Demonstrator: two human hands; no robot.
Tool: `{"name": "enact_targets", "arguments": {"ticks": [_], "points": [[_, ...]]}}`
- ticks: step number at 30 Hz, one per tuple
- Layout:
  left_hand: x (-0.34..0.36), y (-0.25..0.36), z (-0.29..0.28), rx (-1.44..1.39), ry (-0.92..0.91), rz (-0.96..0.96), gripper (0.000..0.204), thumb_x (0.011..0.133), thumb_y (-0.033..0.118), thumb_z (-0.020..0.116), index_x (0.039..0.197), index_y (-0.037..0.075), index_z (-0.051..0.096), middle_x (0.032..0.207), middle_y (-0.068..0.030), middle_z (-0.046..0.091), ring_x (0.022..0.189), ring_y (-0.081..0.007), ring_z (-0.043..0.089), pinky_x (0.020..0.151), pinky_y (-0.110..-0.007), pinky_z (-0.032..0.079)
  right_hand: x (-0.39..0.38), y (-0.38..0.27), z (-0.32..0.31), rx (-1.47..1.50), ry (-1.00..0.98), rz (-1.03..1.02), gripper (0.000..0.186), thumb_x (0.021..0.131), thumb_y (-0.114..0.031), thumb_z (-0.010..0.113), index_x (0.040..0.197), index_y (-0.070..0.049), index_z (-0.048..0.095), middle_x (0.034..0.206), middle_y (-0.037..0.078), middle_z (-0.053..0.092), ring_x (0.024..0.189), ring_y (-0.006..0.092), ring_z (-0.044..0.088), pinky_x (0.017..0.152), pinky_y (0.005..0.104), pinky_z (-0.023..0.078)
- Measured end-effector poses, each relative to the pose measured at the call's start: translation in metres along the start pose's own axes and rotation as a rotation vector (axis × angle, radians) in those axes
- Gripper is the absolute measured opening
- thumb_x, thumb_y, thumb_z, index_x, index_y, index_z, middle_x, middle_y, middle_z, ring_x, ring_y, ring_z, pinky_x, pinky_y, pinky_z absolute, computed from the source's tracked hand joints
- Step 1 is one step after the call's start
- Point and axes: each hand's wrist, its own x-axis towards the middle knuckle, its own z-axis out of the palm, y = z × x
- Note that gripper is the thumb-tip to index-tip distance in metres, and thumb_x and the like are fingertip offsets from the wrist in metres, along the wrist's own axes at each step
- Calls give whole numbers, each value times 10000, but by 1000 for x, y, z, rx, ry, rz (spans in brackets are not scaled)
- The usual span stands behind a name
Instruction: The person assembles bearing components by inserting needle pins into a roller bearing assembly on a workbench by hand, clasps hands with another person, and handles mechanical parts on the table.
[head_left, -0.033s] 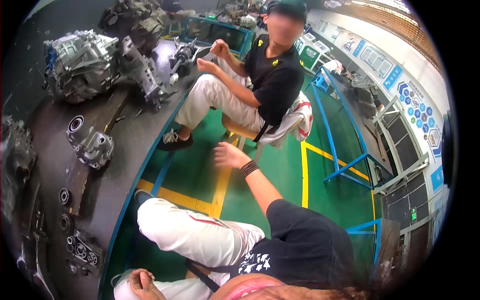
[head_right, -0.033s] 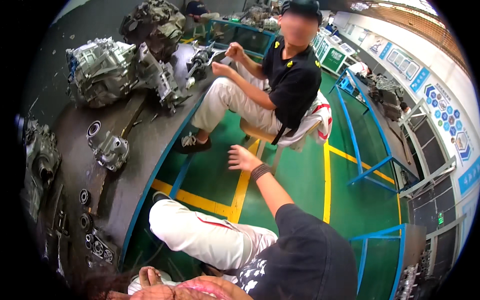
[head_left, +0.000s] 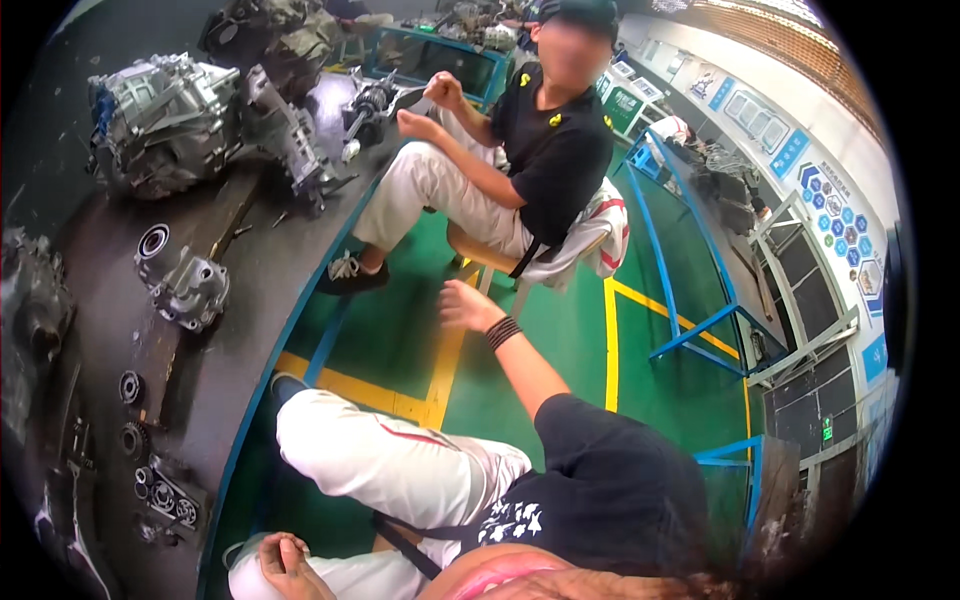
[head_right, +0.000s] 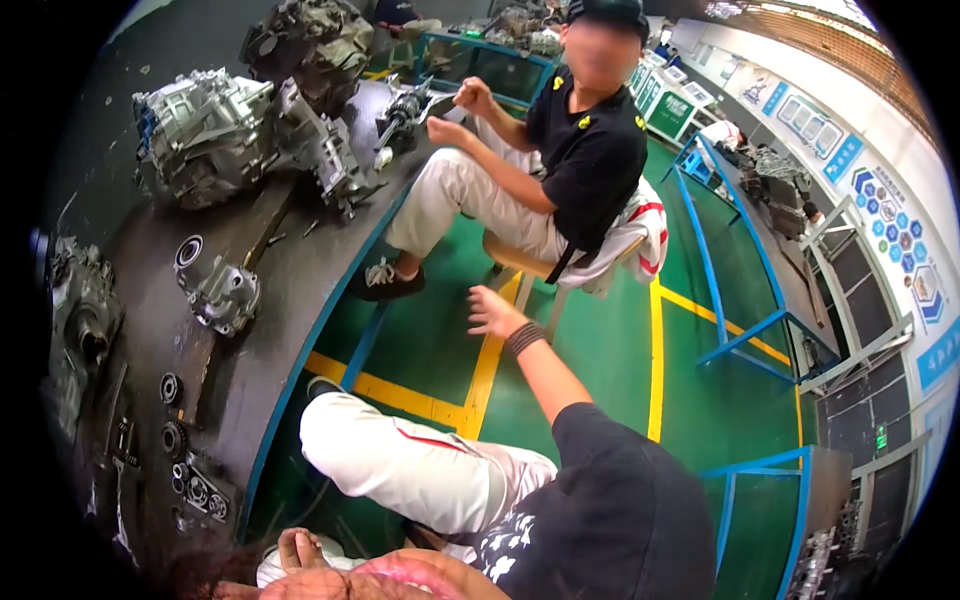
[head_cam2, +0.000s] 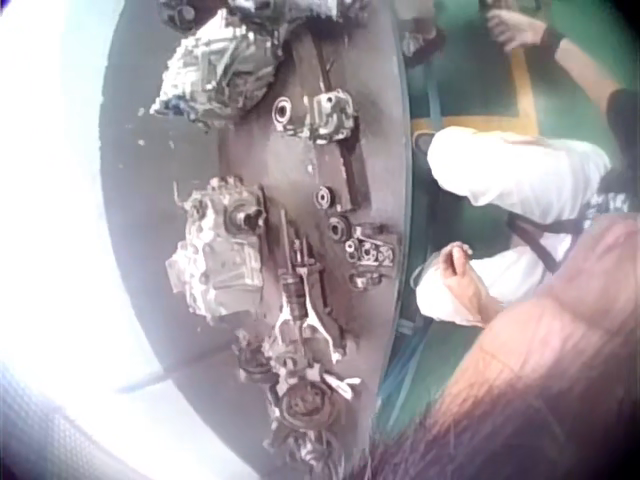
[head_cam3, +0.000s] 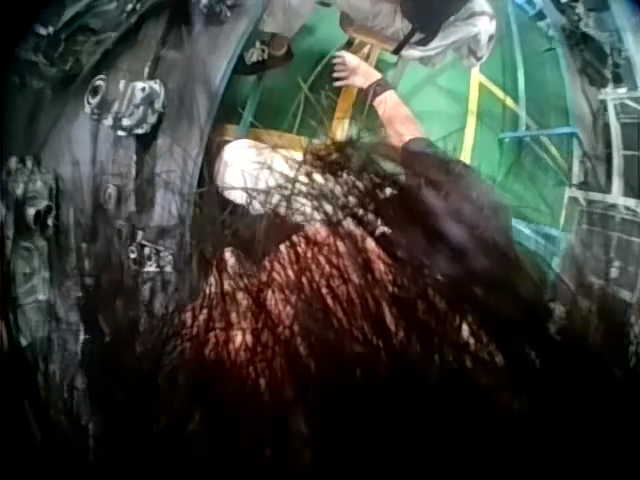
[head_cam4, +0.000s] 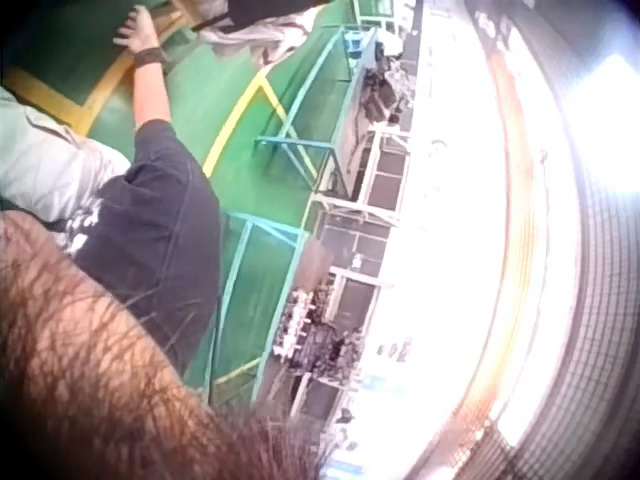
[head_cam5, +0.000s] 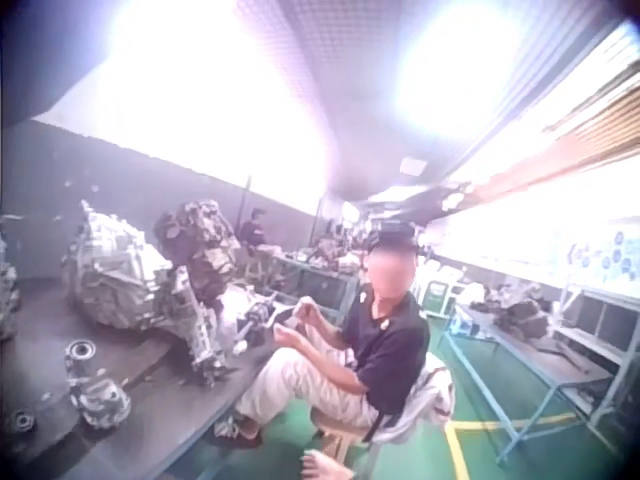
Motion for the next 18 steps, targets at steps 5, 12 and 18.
{"name": "enact_targets", "arguments": {"ticks": [5, 12, 18], "points": [[-2, 1, 9, 191, 332, -151, 251, 987, 76, 588, 1235, 42, 584, 946, -83, 641, 731, -121, 568, 681, -226, 489, -1, 35, 23, -314, -483, 118, 559, 1027, -444, 428, 1395, -28, 481, 1365, 125, 583, 1131, 275, 627, 958, 431, 511], [8, 81, 109, 2, 338, -281, 260, 958, 73, 623, 1180, -61, 608, 1014, -84, 582, 822, -158, 539, 793, -260, 472, 1, 165, 122, -229, 140, 34, 316, 995, -263, 461, 1148, -19, 592, 1104, 157, 626, 1006, 253, 600, 863, 398, 504], [6, 82, 105, -71, 424, -291, 258, 963, 68, 616, 1191, -53, 616, 994, -91, 610, 824, -151, 553, 788, -255, 482, 37, 140, 139, 101, -54, -75, 103, 937, -202, 529, 854, -147, 559, 828, 13, 557, 702, 152, 481, 641, 339, 454]]}}
